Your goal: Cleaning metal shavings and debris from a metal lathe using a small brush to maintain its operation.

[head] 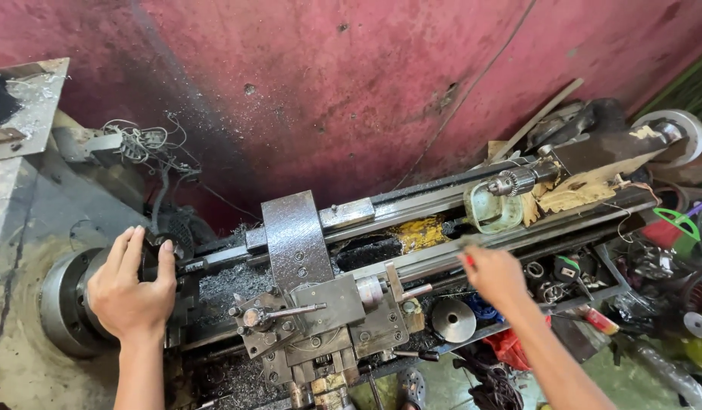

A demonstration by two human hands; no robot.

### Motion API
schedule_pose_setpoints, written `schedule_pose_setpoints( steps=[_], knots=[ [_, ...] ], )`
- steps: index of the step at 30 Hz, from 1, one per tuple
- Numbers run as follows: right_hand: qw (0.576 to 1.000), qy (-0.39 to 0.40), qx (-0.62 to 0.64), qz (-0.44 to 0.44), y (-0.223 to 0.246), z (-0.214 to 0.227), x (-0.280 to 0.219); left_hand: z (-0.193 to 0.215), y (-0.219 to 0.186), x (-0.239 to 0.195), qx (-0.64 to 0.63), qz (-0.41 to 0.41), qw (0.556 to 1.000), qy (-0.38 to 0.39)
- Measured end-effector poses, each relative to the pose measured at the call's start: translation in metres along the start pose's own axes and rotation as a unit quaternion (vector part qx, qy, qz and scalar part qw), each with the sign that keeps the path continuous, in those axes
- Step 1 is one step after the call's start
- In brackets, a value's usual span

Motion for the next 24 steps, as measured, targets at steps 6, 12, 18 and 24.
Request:
schedule_pose_setpoints(
  steps=[6, 12, 18, 24],
  knots=[
    [0.942, -0.005, 0.336, 0.018, 0.047, -0.007, -0.004, -0.003, 0.002, -0.002, -0.005, -0.001, 1.0, -0.009],
    [0.881, 0.025, 0.468, -0.067, 0.033, -0.002, -0.003, -0.003, 0.003, -0.003, -0.005, 0.004, 1.0, -0.003],
    [0.962, -0.078, 0.238, -0.105, -0.048, -0.008, 0.006, 0.0, 0.0, 0.001, -0.006, 0.001, 1.0, -0.01],
    [0.958, 0.033, 0.277, -0.071, 0.028, 0.001, -0.013, 0.004, -0.004, 0.005, -0.008, -0.005, 1.0, -0.01]
  ],
)
Point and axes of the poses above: each hand's wrist, its own x-axis towards the middle knuckle, its own z-axis out of the back of the hand, y = z × x, the point moved 4 cm from there along x, towards the middle knuckle, and after that the axes turned 15 degrees about y, right-handed, at the moved point
